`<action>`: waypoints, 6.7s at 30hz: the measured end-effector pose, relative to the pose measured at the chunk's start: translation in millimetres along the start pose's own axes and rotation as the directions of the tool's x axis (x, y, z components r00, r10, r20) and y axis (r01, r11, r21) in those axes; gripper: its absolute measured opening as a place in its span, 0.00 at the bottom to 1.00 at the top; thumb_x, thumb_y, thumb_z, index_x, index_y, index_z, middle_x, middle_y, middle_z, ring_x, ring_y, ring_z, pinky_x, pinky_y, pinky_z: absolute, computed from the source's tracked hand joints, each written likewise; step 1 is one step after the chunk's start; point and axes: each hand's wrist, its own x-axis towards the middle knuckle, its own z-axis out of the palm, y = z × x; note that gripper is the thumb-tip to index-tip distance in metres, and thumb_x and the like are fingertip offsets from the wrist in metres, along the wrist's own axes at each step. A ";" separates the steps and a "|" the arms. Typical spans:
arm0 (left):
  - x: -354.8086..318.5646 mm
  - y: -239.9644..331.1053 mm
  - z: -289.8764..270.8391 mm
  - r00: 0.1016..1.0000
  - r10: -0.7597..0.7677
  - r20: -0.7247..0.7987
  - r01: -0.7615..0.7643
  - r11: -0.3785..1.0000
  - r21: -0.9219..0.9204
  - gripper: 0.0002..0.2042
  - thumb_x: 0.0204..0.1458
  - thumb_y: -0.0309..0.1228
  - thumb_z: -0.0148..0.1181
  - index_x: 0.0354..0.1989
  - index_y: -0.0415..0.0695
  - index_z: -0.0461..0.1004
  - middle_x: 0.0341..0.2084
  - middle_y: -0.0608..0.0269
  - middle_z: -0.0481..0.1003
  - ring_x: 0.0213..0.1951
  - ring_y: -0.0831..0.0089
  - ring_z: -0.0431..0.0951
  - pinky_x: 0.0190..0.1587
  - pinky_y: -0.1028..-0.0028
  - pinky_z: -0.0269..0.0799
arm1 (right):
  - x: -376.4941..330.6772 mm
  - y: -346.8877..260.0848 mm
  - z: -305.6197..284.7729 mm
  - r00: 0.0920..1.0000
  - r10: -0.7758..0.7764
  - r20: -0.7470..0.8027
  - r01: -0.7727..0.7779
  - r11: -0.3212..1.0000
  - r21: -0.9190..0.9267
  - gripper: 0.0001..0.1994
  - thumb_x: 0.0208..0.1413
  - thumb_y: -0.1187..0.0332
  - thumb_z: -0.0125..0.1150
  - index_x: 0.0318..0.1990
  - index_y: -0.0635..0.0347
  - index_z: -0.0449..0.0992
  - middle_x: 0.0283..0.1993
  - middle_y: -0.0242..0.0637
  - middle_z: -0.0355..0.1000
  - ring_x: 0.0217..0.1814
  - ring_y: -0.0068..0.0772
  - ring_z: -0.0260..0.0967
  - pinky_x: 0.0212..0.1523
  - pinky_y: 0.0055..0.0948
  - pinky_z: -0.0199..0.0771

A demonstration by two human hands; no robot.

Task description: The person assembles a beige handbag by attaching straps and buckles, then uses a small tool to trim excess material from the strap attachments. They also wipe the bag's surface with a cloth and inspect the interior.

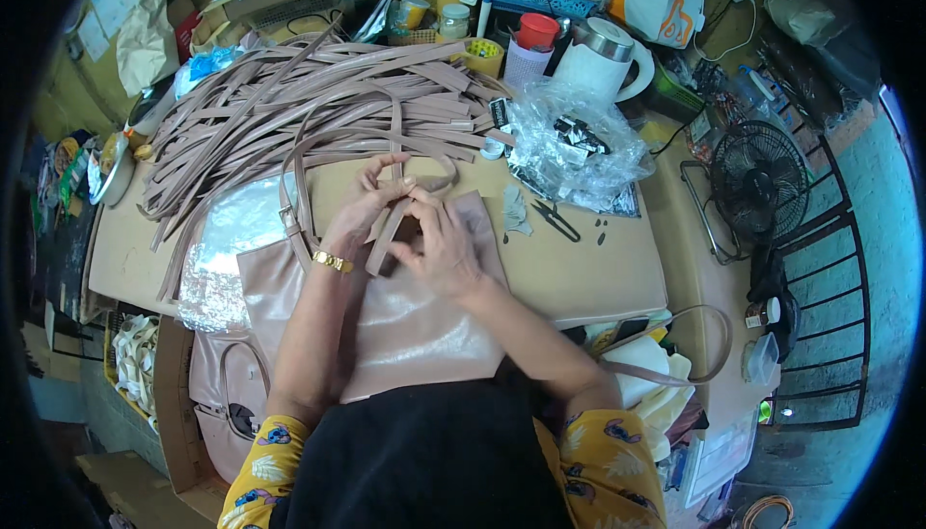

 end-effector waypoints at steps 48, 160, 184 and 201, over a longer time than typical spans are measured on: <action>-8.8 9.6 1.3 0.982 -0.121 -0.148 0.155 0.956 0.247 0.42 0.53 0.27 0.62 0.74 0.43 0.44 0.15 0.70 0.72 0.16 0.82 0.71 0.19 0.80 0.64 | 52.6 30.9 -18.1 0.783 0.510 0.357 -0.623 0.650 0.435 0.05 0.49 0.75 0.70 0.30 0.65 0.79 0.25 0.28 0.75 0.24 0.14 0.67 0.24 0.20 0.67; -276.5 -54.7 -89.2 0.848 0.167 -0.503 -0.303 0.931 -0.202 0.39 0.45 0.34 0.71 0.63 0.36 0.54 0.47 0.55 0.69 0.42 0.69 0.73 0.47 0.69 0.72 | 393.1 -82.1 -108.8 0.849 0.181 0.496 0.080 0.885 -0.459 0.17 0.46 0.75 0.60 0.46 0.64 0.70 0.28 0.40 0.75 0.26 0.33 0.74 0.27 0.26 0.74; -230.5 -52.9 -55.9 0.858 0.281 -0.429 -0.010 0.846 0.534 0.20 0.52 0.36 0.68 0.47 0.34 0.76 0.38 0.59 0.79 0.41 0.69 0.77 0.48 0.68 0.71 | 420.6 -117.2 -153.0 0.933 -0.070 0.353 0.240 0.852 -0.465 0.14 0.45 0.76 0.63 0.42 0.66 0.73 0.28 0.40 0.76 0.27 0.30 0.75 0.26 0.26 0.77; -298.1 -61.3 -64.0 0.828 -0.320 -0.460 0.144 0.915 -0.376 0.21 0.58 0.40 0.60 0.51 0.34 0.72 0.43 0.58 0.76 0.44 0.72 0.75 0.49 0.72 0.69 | 371.8 -61.7 -74.3 0.597 0.504 0.624 0.089 0.731 -0.676 0.07 0.41 0.79 0.67 0.30 0.66 0.78 0.28 0.40 0.76 0.27 0.30 0.77 0.26 0.30 0.83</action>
